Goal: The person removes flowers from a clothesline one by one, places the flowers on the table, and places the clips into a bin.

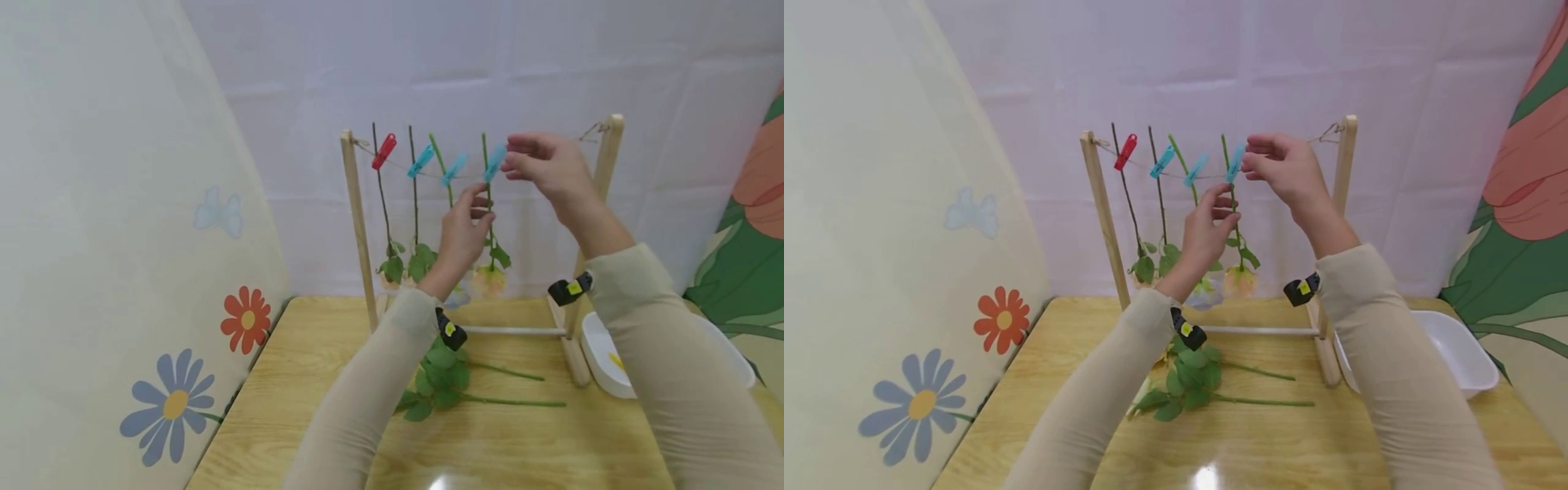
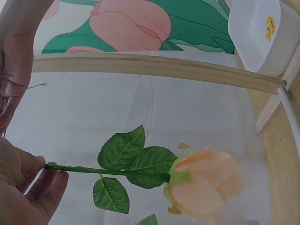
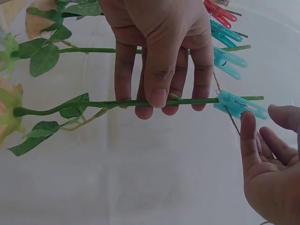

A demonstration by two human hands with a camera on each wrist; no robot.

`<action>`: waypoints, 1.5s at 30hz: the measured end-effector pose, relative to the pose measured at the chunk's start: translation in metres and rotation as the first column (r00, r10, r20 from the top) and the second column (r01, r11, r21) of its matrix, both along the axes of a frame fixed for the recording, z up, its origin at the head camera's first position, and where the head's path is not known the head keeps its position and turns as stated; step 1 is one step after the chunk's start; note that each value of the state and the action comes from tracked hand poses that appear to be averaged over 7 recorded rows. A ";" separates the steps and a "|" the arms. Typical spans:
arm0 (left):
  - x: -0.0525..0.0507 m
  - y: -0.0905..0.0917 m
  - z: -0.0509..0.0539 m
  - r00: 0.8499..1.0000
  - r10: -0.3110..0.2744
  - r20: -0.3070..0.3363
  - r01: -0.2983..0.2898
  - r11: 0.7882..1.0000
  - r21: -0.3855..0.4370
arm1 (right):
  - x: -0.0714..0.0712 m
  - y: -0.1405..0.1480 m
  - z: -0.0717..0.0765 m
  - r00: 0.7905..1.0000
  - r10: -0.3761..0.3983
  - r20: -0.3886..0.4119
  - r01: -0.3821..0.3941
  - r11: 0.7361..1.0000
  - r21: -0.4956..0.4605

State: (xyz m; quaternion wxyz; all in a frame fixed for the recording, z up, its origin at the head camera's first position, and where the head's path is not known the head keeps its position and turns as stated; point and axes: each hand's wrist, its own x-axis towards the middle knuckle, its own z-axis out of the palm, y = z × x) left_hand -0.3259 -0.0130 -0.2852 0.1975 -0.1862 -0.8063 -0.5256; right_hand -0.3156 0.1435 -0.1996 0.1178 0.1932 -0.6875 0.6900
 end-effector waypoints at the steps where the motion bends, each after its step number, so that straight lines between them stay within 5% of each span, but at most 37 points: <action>1: 0.000 0.000 0.000 1.000 0.004 -0.002 -0.004 1.000 -0.006 | -0.001 -0.001 0.000 1.000 0.001 0.007 -0.001 1.000 -0.005; 24: 0.001 -0.006 0.003 0.998 -0.031 -0.054 0.030 0.999 -0.013 | -0.010 -0.012 -0.002 0.991 -0.118 0.058 0.117 0.993 0.021; 32: 0.002 -0.008 0.003 0.997 -0.042 -0.063 0.043 0.999 0.004 | -0.008 -0.023 -0.008 0.984 -0.179 0.009 0.179 0.975 -0.135; 38: 0.003 -0.012 0.003 0.996 -0.051 -0.071 0.049 0.999 -0.020 | -0.007 -0.023 -0.003 0.982 -0.189 -0.016 0.173 0.928 -0.329; 45: 0.003 -0.019 0.002 0.996 -0.059 -0.071 0.056 0.997 -0.051 | -0.004 -0.017 -0.003 0.990 -0.130 -0.061 0.102 0.934 -0.343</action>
